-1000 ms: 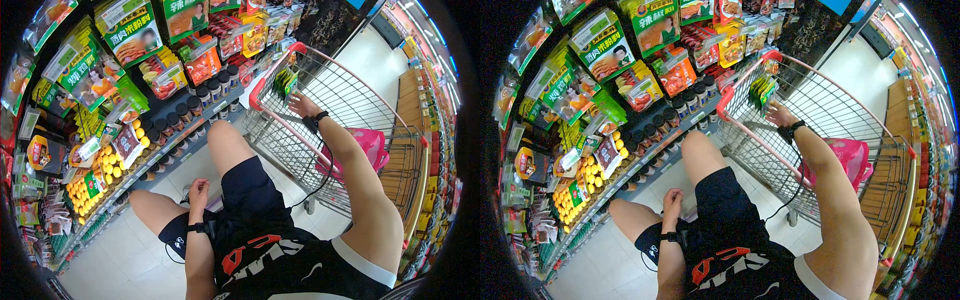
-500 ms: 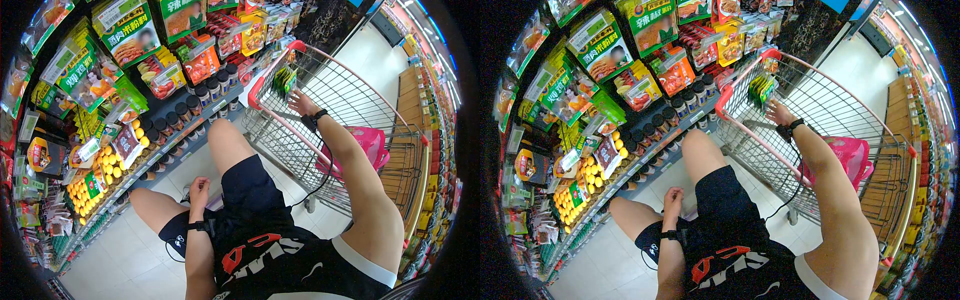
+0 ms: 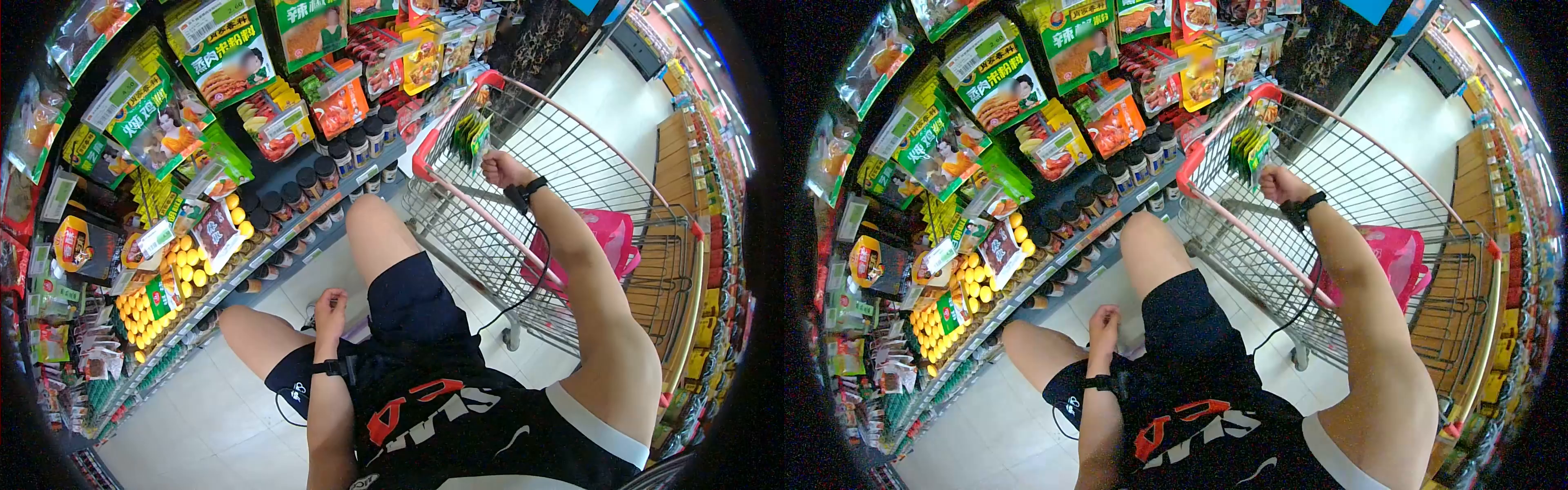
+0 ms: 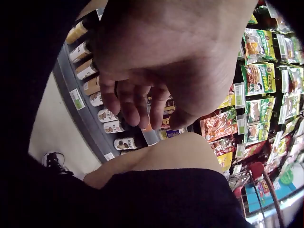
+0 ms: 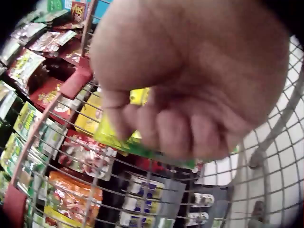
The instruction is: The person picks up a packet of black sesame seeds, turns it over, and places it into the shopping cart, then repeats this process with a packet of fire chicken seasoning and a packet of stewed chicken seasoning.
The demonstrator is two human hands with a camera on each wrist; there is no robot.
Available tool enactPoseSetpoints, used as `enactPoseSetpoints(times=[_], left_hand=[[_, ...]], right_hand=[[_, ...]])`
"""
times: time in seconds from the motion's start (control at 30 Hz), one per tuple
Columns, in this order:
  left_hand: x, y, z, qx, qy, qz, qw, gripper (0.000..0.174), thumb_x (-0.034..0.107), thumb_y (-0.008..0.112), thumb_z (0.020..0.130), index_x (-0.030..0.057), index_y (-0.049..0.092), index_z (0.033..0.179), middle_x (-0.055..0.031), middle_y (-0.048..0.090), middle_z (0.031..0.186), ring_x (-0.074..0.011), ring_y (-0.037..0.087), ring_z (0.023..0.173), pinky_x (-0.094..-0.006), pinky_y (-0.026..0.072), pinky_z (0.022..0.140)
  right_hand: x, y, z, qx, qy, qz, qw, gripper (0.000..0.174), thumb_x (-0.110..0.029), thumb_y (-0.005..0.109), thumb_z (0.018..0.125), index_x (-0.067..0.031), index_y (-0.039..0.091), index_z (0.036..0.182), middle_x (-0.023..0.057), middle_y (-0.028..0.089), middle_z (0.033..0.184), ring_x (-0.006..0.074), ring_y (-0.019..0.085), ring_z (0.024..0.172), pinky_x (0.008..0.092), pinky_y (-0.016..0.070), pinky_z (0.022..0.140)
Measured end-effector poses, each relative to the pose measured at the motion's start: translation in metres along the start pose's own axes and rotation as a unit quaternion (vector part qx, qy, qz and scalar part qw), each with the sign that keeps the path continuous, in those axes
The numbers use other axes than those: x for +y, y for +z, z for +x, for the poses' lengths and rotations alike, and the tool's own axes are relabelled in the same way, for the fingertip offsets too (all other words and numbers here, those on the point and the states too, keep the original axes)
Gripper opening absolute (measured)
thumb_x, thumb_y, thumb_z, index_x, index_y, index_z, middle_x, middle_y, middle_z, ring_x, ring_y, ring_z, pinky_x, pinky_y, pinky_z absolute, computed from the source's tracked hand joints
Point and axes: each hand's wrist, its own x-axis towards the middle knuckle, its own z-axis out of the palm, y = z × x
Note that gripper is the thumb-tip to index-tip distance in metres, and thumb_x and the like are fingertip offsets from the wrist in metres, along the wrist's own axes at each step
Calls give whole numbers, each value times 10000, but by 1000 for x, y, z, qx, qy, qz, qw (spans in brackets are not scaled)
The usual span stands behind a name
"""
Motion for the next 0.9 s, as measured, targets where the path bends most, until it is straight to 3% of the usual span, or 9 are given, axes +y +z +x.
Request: enactPoseSetpoints(times=[0.1,0.17,0.3,0.43,0.53,0.63,0.73,0.83,0.9], left_hand=[[-3,0,-1,6,-9,-18,1000,90,88,578,905,28,632,946,-10,607,804,-108,537,732,-259,447,683],[-6,0,0,9,6,-21,1000,91,117,611,905,35,641,932,-14,625,811,-111,544,732,-262,449,679],[-8,-1,-2,31,35,-21,999,100,137,636,907,38,642,919,-10,627,800,-103,553,729,-262,452,672],[13,-5,-15,95,104,-39,989,141,171,640,929,45,624,868,14,588,740,-78,522,706,-250,430,638],[6,-14,-15,71,70,-128,987,228,194,596,967,45,567,797,26,534,714,-68,470,684,-236,389,639],[31,-33,-18,78,91,-188,975,268,199,562,988,48,537,768,27,510,705,-66,452,691,-229,374,656],[62,-68,-22,118,121,-166,972,259,185,550,992,48,544,773,12,537,724,-76,480,719,-233,392,684],[93,-125,-20,152,188,-76,967,195,155,520,993,46,567,839,-16,584,786,-98,526,741,-251,430,725],[128,-159,-17,170,206,-90,959,107,97,543,967,48,571,876,-12,589,804,-98,538,747,-253,444,723]], right_hand=[[-33,59,-26,-176,-43,-3,984,289,-250,535,867,-96,436,645,24,423,589,122,393,523,257,329,470],[-64,122,-50,-359,-76,-63,928,289,-277,585,830,-40,522,677,75,518,623,158,499,564,272,392,474],[-71,256,-110,-414,-132,-152,888,369,-339,698,778,19,614,752,157,621,730,236,607,661,310,469,535],[-45,353,-125,-559,-57,-301,770,309,-265,705,862,36,634,863,105,652,803,209,618,723,296,456,639],[-21,404,-108,-564,-120,-481,660,227,-233,616,951,-8,629,921,41,649,797,167,613,715,315,469,662],[8,428,-72,-522,-199,-571,602,235,-254,624,932,-21,615,896,96,658,799,222,626,700,338,484,640],[45,418,-10,-468,-231,-614,592,245,-278,643,898,-35,615,921,117,671,818,263,649,738,366,498,657],[61,382,21,-447,-262,-708,480,295,-327,632,878,-50,618,979,126,680,839,313,659,798,409,508,702],[67,370,25,-430,-234,-742,458,343,-366,621,871,-61,621,1027,137,685,864,338,654,856,440,507,748]])
